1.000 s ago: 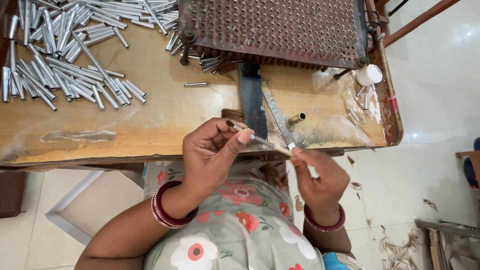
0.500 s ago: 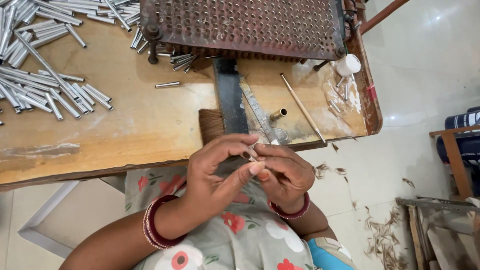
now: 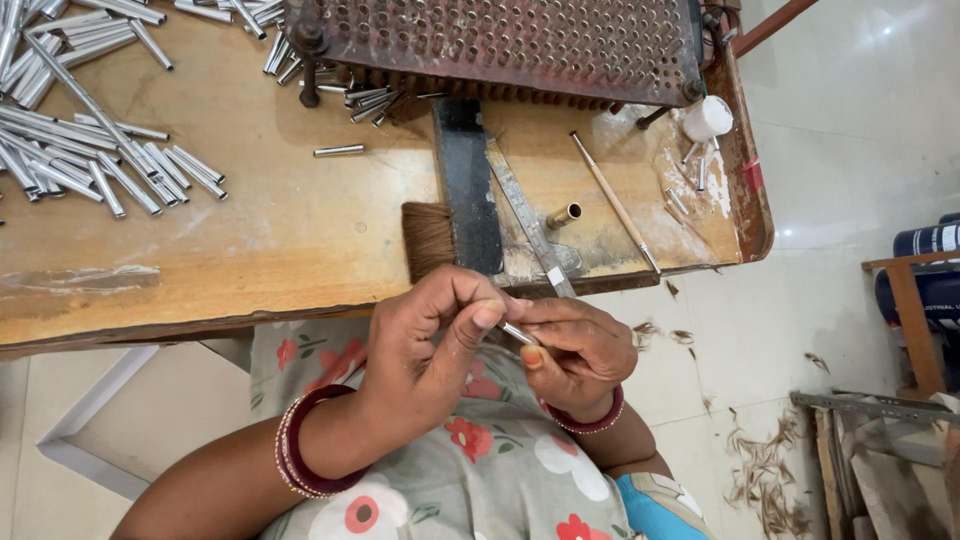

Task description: Inserting small metal tubes into a perforated template plate and applying a brush at a manufacturing workstation.

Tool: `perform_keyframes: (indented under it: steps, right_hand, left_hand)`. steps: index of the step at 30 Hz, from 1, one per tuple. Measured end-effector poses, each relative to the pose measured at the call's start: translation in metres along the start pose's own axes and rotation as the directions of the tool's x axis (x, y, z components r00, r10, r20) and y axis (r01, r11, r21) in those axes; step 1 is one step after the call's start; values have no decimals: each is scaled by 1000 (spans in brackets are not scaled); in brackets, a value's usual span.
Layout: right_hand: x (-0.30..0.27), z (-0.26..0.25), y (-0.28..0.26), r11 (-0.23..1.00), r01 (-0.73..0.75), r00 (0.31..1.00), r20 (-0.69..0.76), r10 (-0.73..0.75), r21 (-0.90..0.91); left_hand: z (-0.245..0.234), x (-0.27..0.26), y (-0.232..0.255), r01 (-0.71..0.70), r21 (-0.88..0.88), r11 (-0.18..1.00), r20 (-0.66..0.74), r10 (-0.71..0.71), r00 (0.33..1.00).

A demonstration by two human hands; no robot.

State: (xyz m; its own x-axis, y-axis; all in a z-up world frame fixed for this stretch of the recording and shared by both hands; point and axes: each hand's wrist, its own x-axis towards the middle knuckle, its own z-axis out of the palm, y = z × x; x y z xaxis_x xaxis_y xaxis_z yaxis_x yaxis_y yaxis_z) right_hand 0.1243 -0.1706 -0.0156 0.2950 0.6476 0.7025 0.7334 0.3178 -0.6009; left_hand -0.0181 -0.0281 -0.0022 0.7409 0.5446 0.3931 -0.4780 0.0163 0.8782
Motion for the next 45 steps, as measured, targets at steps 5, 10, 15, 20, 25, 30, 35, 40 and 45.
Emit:
perform_keyframes:
  steps: [5,10,15,20,25,30,35,40,45]
  right_hand:
    - [-6,3,7,999,-2,995,-95,-2,-40]
    - [5,-6,-4,954,184,982,79,-169,-236]
    - [-22,-11,-1,992,80,986,156,-64,-99]
    - [-36,-15,9,997,-59,991,-121,53,-45]
    - [-51,-34,22,844,-126,982,-186,32,-521]
    - [-56,-34,27,776,-115,989,-143,32,-620]
    - [-50,-33,30,817,-85,995,-94,38,-570]
    - [-50,-33,30,800,-98,993,-107,43,-592]
    - [-45,-34,22,792,-85,995,-100,31,-605]
  left_hand:
    - [1,8,-5,59,-145,988,66,-50,997]
    - [-3,10,-9,81,-124,989,121,-66,990]
    - [3,7,-16,151,-151,977,154,-128,980]
    - [11,11,-16,114,54,992,183,-122,975]
    - [8,13,-40,-100,461,882,360,-83,929]
    - [19,25,-56,-253,677,691,500,-180,847]
    - [21,26,-64,-249,760,601,495,-286,820]
    - [21,27,-64,-231,770,595,493,-326,806]
    - [20,27,-59,-245,761,600,487,-280,828]
